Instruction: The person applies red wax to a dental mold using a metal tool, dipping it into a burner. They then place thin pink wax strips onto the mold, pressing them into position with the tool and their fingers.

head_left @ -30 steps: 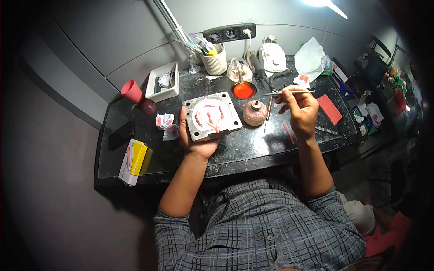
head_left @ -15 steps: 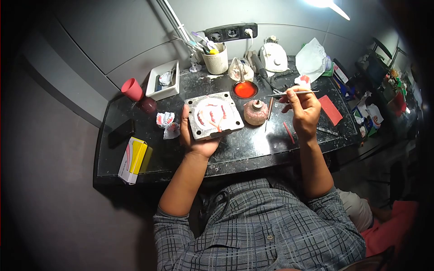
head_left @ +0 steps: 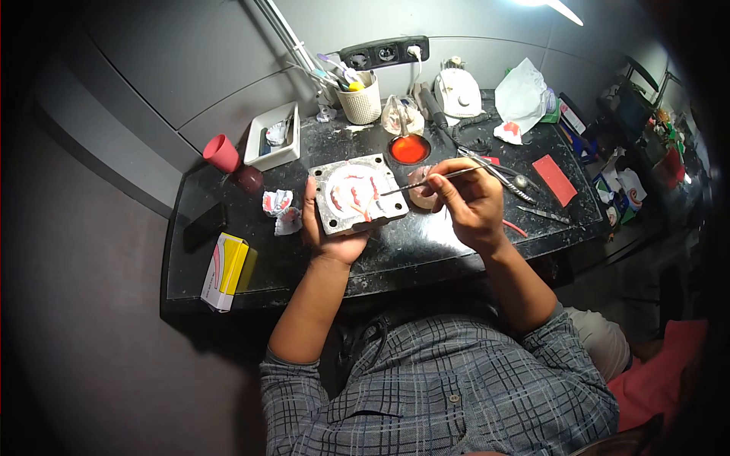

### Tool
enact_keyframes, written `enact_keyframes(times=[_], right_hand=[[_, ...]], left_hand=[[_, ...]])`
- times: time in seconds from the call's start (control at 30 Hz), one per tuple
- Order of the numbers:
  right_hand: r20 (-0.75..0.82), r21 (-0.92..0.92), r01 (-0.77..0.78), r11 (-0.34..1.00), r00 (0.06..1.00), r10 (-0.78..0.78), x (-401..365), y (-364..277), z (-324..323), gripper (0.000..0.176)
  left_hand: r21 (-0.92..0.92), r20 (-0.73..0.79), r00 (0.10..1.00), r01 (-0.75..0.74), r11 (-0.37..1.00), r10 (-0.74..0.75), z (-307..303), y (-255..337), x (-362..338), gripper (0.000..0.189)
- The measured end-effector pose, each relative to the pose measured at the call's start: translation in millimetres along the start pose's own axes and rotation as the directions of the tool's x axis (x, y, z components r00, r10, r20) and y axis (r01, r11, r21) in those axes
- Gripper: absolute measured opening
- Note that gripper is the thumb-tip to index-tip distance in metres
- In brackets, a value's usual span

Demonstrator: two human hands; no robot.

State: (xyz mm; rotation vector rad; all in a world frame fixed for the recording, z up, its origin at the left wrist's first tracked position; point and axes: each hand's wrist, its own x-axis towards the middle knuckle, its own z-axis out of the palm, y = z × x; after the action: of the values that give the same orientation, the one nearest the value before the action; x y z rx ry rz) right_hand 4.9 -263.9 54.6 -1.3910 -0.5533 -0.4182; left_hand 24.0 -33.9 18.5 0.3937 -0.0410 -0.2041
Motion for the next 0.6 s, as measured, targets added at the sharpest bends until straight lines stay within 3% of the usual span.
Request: enact_keyframes(times=[0.13, 0.6], right_hand=[[0.006, -0.087, -0.016, 0.996, 1.000, 0.017, 1.1, -0.7, 8.5, 0.007], [0.005, -0.070, 0.006, 0.998, 1.000, -0.006, -0.8, 2.8, 10.0, 0.007]], left_hand=[[0.003, -0.006, 1.000, 0.001, 1.000, -0.001, 1.2, -0.2, -0.7, 0.076], [-0.014, 0.007, 1.000, 0.016, 1.000, -0.016, -0.9, 0.4, 0.0, 0.077]])
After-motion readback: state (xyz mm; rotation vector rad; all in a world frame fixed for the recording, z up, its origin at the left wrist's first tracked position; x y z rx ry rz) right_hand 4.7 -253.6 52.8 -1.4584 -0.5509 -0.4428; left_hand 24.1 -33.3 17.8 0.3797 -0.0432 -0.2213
